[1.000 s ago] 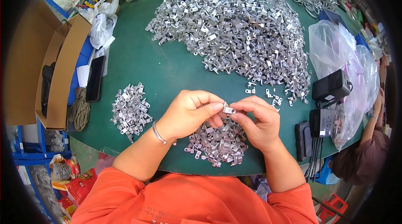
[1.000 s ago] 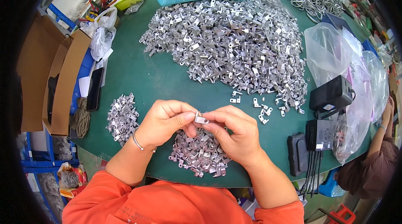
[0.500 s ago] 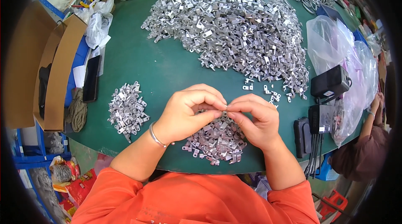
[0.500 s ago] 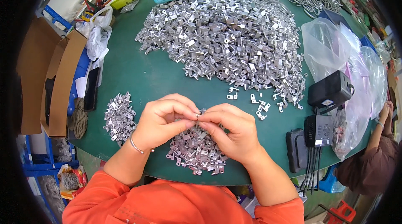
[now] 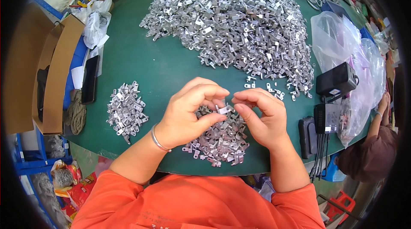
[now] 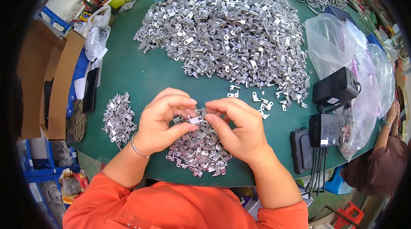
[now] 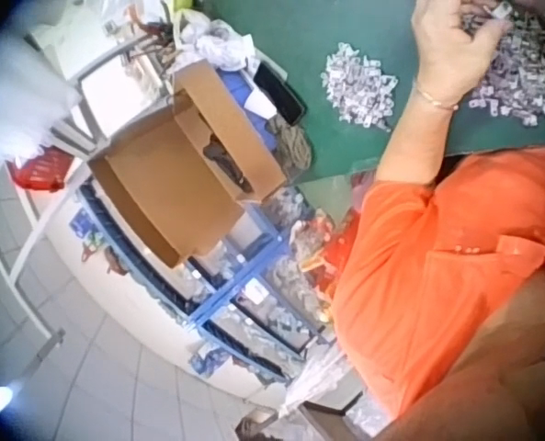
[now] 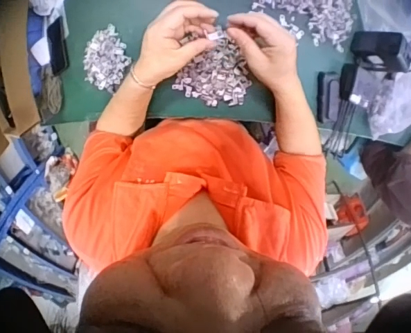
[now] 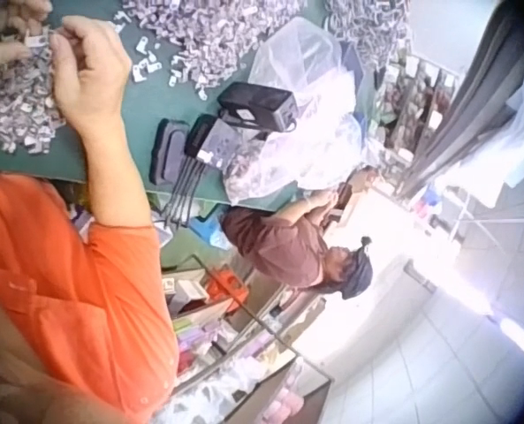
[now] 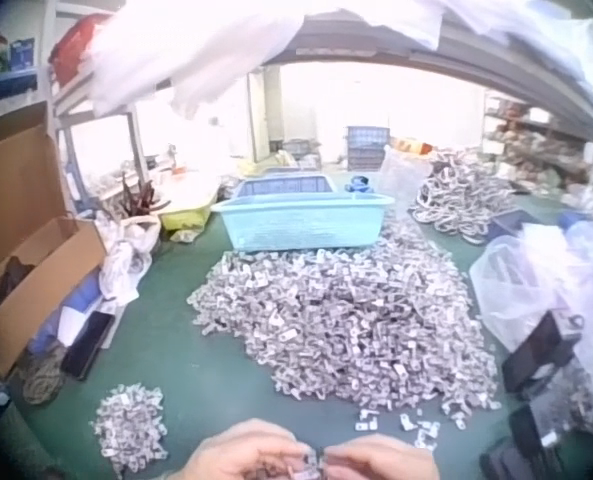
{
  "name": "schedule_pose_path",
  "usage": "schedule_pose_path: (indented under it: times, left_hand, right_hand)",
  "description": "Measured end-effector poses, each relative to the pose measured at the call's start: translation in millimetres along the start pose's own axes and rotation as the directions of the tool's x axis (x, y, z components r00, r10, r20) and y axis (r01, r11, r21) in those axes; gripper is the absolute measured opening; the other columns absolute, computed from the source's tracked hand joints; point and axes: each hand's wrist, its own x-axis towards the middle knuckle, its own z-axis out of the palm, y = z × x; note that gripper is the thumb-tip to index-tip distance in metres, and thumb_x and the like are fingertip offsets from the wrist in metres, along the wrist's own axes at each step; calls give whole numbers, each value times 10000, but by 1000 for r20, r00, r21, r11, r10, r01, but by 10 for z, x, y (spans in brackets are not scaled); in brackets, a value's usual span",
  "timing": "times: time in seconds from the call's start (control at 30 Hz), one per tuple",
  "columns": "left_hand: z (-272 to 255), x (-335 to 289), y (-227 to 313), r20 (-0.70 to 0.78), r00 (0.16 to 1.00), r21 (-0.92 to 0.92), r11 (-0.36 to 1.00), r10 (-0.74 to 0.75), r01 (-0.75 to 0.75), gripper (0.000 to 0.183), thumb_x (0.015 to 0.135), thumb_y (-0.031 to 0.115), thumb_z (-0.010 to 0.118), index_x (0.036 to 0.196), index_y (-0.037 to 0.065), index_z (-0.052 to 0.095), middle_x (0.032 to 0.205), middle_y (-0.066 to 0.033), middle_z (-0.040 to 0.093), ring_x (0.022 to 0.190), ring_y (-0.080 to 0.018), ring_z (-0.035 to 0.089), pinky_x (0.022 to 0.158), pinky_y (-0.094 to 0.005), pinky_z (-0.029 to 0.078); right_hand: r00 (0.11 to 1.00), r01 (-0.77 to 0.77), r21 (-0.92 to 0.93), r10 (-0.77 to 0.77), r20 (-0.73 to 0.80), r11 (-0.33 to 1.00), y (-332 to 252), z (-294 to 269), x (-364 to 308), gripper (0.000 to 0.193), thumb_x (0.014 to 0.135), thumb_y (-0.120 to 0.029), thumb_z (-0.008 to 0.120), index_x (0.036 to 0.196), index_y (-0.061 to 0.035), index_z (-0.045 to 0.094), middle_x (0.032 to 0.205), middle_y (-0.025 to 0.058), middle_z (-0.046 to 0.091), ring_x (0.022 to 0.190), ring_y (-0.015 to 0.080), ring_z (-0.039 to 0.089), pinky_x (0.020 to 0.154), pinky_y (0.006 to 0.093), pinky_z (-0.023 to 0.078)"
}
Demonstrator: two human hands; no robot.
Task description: The person connects small metal brackets together by hand, places them into piles on the table, and then picks up a smartphone.
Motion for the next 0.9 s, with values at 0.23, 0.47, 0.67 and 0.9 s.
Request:
schedule_pose_path:
  times: [0.23,0.47,0.67,0.9]
  left_hand:
    - [-56,8,48,66,986,346,923,155,-168,316,705,-90,731,987,28,654,978,-95,618,849,-185,640,709,-283,539]
    - [-147,38,31,317,944,348,915,90,-204,124,739,-6,695,855,36,682,873,-86,658,801,-230,627,728,-323,503]
    - [-76,48,-66,248,962,393,896,112,-205,78,776,20,692,852,25,675,847,-77,620,757,-227,601,694,-310,489]
    - [33,3,-10,41,998,293,956,-49,35,208,786,-28,679,989,11,665,938,-79,625,788,-148,618,676,-258,512]
  right_hand:
    - [981,-173,168,154,119,971,15,-6,-35,87,797,10,680,883,2,669,798,92,662,721,177,643,614,263,502]
    - [990,-35,-445,-30,-138,895,151,-302,103,75,764,-2,669,831,-35,665,806,91,652,760,269,607,688,353,479]
    - [997,-70,-706,28,-71,705,287,-182,116,155,717,-34,691,856,-101,683,847,25,627,892,253,544,780,415,362]
    - [978,-203,-163,207,8,966,236,-110,48,117,763,-22,692,871,-60,671,822,53,622,775,185,580,707,332,444]
